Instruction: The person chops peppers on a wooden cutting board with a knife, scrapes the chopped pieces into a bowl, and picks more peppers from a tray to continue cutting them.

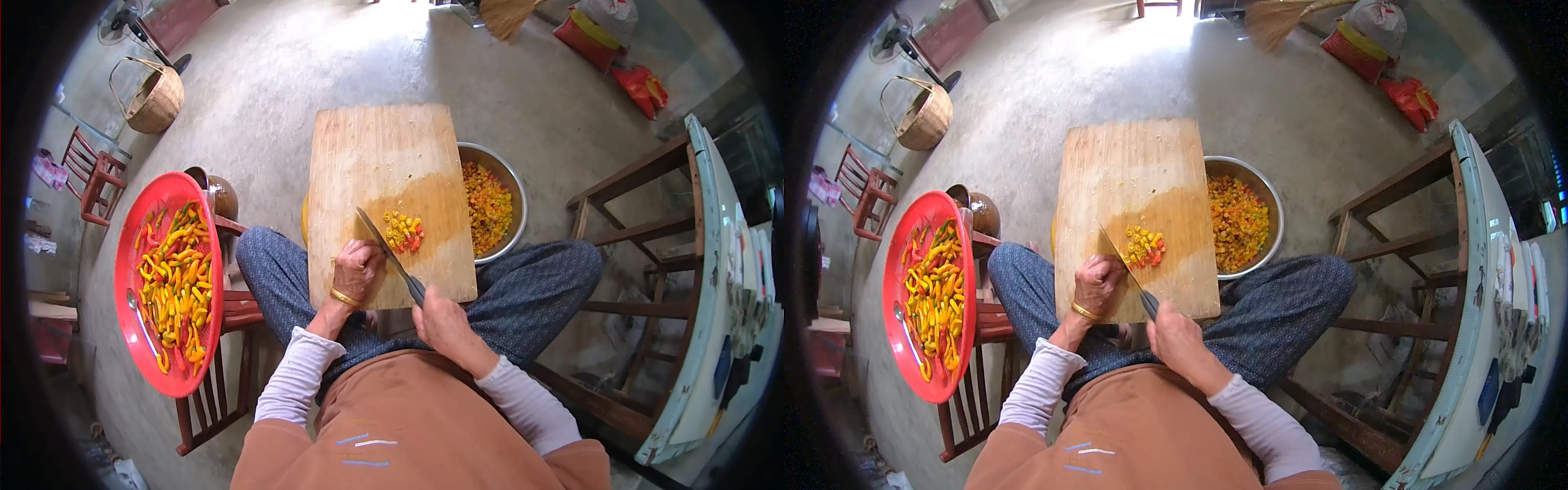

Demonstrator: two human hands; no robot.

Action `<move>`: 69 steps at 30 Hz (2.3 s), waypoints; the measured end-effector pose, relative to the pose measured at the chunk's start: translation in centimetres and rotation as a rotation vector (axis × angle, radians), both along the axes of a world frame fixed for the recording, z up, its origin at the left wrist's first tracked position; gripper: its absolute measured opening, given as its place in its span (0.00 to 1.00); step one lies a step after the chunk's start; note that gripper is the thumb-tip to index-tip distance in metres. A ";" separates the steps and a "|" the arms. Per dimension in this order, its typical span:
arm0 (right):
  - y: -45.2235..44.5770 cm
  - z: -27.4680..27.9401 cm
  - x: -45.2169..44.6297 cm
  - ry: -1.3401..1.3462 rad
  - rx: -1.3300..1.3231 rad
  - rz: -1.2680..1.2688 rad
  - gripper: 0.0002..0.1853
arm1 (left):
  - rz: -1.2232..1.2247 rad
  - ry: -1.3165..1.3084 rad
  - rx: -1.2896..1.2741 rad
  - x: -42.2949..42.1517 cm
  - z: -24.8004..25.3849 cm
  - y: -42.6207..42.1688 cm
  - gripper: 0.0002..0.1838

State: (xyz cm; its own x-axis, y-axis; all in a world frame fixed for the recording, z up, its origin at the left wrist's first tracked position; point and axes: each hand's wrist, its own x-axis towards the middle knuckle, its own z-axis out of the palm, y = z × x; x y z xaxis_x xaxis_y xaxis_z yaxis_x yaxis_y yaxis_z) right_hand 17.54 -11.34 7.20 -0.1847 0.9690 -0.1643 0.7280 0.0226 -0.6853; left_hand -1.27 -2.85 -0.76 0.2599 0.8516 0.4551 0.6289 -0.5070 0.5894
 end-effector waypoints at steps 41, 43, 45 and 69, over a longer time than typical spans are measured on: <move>0.9 -0.4 2.3 0.044 0.041 0.005 0.12 | 0.047 -0.019 0.026 0.4 0.4 -0.2 0.03; 0.5 0.4 3.0 -0.015 0.015 -0.055 0.13 | 0.062 -0.025 0.045 1.1 0.3 0.5 0.03; 0.5 0.3 3.5 0.007 0.033 -0.058 0.13 | 0.077 -0.047 0.026 1.8 0.0 1.1 0.04; -0.5 0.8 2.7 -0.044 -0.031 0.022 0.14 | 0.155 0.036 0.000 1.3 0.9 0.9 0.04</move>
State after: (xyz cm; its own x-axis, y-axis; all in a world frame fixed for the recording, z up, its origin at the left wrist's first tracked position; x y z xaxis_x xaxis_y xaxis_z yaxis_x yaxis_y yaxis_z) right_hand 20.25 -11.84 7.96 -0.1982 0.9590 -0.2024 0.7570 0.0186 -0.6531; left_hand -0.01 -1.98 0.12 0.1418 0.8826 0.4483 0.7199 -0.4028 0.5652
